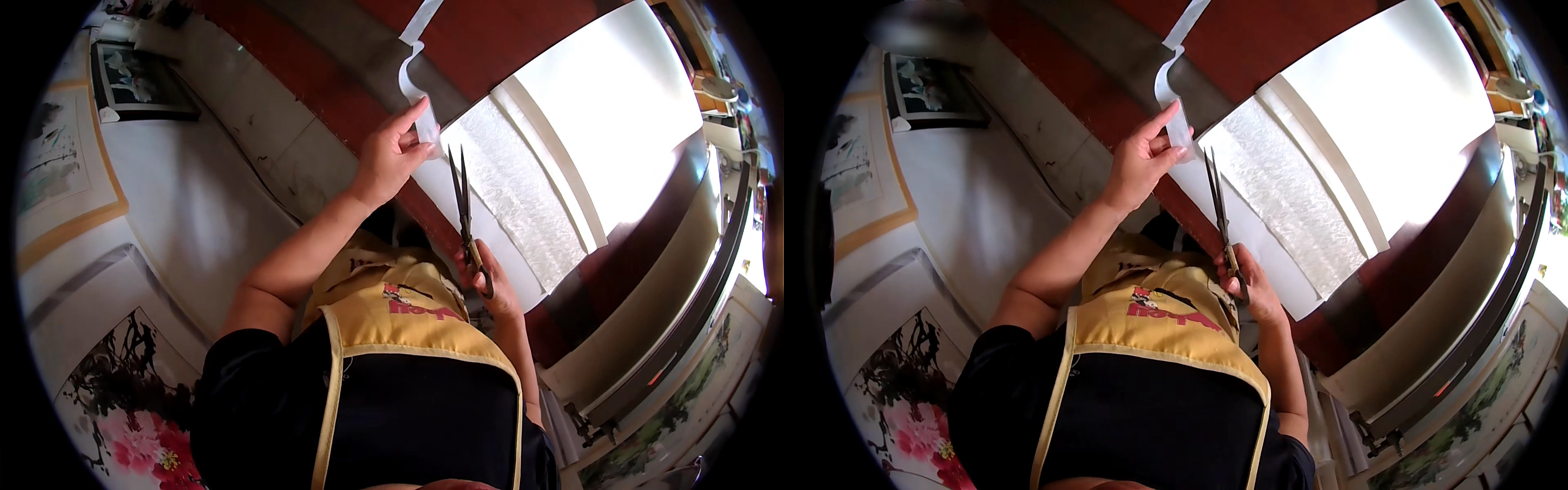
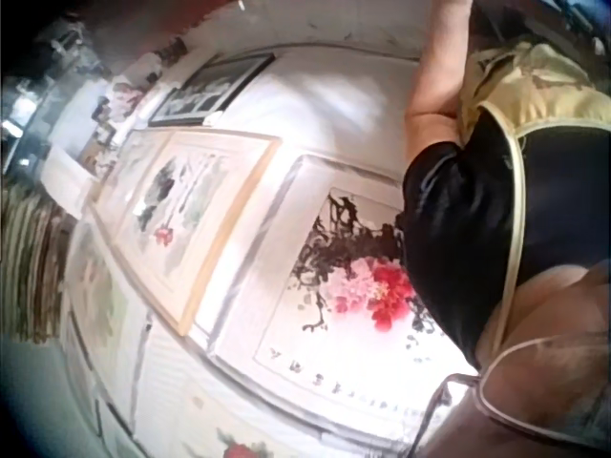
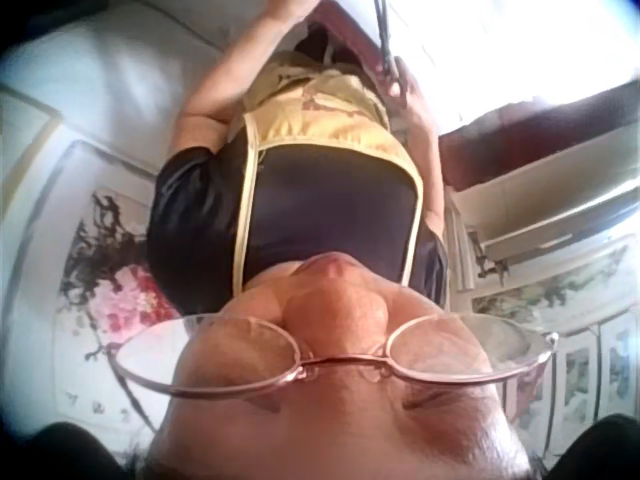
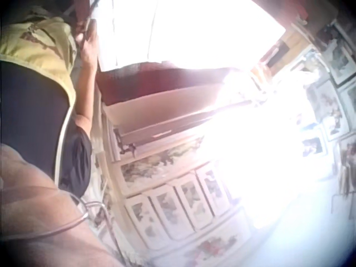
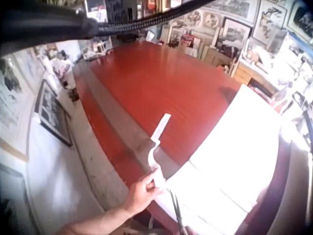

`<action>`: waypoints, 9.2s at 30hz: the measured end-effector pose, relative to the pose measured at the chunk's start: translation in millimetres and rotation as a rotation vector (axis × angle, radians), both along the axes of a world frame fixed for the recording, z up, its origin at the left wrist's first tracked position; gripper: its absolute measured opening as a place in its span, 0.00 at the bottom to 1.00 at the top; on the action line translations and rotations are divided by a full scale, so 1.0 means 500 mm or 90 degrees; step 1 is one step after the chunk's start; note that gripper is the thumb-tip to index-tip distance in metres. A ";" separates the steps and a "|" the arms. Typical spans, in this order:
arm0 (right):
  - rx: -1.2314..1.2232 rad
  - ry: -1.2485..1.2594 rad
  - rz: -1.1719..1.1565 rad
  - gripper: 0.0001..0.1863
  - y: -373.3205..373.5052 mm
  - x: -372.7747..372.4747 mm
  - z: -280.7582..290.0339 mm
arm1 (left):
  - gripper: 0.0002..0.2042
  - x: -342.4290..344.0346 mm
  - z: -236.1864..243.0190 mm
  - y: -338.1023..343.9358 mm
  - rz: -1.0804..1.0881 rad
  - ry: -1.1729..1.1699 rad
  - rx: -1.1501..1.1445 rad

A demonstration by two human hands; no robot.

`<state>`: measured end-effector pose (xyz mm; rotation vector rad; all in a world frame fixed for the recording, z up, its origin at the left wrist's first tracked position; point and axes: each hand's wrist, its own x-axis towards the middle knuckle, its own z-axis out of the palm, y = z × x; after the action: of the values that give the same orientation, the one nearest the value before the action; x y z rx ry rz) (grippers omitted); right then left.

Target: The person applies adhesive to the edges of a large sheet of paper using a spatula. They then retrieve a roll of white tape, cut a strip with scissors, and apply it to the paper's edge, smoothing it down with the spatula. Finally, the person flips the paper over to reveal a calligraphy artwork.

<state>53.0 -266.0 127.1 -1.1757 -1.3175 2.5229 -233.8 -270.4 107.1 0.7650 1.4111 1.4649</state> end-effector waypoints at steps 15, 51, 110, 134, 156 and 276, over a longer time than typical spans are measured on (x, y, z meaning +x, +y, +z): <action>-0.002 0.101 -0.208 0.36 -0.039 -0.031 -0.021 | 0.37 0.038 0.053 -0.024 -0.017 0.078 0.091; -0.004 -0.040 -0.300 0.19 -0.022 -0.040 -0.002 | 0.28 0.070 -0.067 0.100 0.070 -0.328 0.005; -0.060 -0.080 -0.299 0.16 -0.092 0.060 0.002 | 0.08 0.178 -0.067 0.008 -0.008 -0.347 -0.223; -0.102 -0.060 -0.230 0.18 -0.086 0.078 -0.027 | 0.34 0.174 -0.041 -0.018 -0.102 0.122 -0.079; -0.072 -0.085 -0.175 0.15 -0.077 0.070 -0.054 | 0.39 0.154 0.046 -0.025 -0.160 0.400 0.061; -0.314 0.088 -1.325 0.23 -0.340 1.060 -0.656 | 0.08 0.623 0.040 -0.164 -0.529 0.536 -0.234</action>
<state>583.0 -436.1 -200.8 -1.1479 0.6516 1.0718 77.6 -352.5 127.1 1.5724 1.5737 0.2049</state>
